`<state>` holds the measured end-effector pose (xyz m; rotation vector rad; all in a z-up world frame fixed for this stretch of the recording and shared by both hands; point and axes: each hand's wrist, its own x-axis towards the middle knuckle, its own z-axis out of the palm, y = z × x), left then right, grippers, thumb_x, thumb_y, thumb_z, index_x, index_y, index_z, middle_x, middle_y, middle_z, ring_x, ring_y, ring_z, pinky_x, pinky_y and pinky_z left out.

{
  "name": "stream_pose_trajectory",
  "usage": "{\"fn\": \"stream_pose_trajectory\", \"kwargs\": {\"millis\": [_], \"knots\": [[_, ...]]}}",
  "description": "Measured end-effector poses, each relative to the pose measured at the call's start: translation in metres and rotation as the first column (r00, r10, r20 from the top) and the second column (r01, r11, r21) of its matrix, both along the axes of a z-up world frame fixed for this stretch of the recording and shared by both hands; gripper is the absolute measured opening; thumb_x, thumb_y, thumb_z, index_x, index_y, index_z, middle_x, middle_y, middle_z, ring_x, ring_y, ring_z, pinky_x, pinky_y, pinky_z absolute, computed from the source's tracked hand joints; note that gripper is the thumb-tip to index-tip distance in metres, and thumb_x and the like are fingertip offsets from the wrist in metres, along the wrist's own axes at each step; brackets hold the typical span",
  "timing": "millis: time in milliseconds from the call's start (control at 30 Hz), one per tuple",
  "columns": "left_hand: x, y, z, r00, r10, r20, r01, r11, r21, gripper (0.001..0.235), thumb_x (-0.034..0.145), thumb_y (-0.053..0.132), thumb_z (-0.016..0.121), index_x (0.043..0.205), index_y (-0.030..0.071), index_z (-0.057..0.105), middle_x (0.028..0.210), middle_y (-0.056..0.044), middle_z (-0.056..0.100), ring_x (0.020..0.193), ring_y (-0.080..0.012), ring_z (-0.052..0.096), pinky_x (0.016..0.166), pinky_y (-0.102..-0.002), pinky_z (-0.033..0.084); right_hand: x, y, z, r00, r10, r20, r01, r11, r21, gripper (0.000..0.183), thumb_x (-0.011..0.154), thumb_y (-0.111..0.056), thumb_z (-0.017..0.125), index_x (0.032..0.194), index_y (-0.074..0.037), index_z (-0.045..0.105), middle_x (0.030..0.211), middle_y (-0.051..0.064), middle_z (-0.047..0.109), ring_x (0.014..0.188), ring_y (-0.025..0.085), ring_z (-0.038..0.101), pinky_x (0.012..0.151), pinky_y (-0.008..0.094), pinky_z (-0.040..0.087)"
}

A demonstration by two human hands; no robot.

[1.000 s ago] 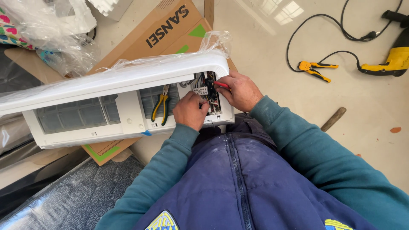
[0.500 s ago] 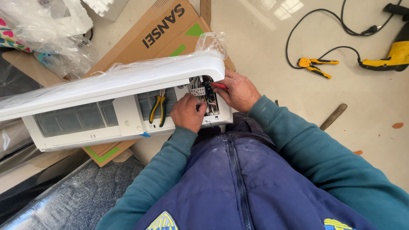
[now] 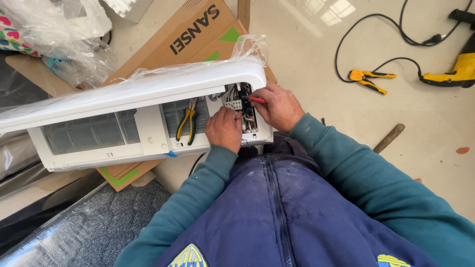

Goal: The person works on the internal wiring of a white air conditioner unit, using a screwdriver to tighten connections on a terminal block. They also use pliers to manipulate wires and remove a small white plastic cover from the unit's interior.

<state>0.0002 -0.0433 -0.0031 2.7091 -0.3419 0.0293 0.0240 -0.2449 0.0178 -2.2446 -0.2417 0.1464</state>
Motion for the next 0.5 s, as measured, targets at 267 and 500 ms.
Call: {"fn": "stream_pose_trajectory", "kwargs": {"millis": [267,500], "knots": [[-0.010,0.002,0.010,0.998,0.013,0.060,-0.009,0.998,-0.060,0.016,0.087,0.017,0.077,0.095,0.005,0.071,0.097,-0.011,0.065,0.091,-0.0329,0.064,0.082,-0.046,0.051,0.003,-0.001,0.006,1.000,-0.009,-0.012,0.009,1.000,0.008,0.020,0.090,-0.018,0.076,0.107,-0.009,0.075,0.103,0.013,0.069,0.086,0.035,0.070,0.076,0.045,0.058],[-0.011,0.009,0.007,0.998,0.008,-0.060,-0.013,0.996,-0.088,0.015,0.088,0.010,0.073,0.100,0.002,0.072,0.103,-0.012,0.065,0.096,-0.0337,0.064,0.086,-0.045,0.053,0.005,0.000,-0.003,1.000,-0.018,-0.021,0.019,0.999,0.028,0.017,0.089,-0.018,0.077,0.103,-0.008,0.075,0.100,0.014,0.070,0.084,0.035,0.071,0.075,0.044,0.058]]}}
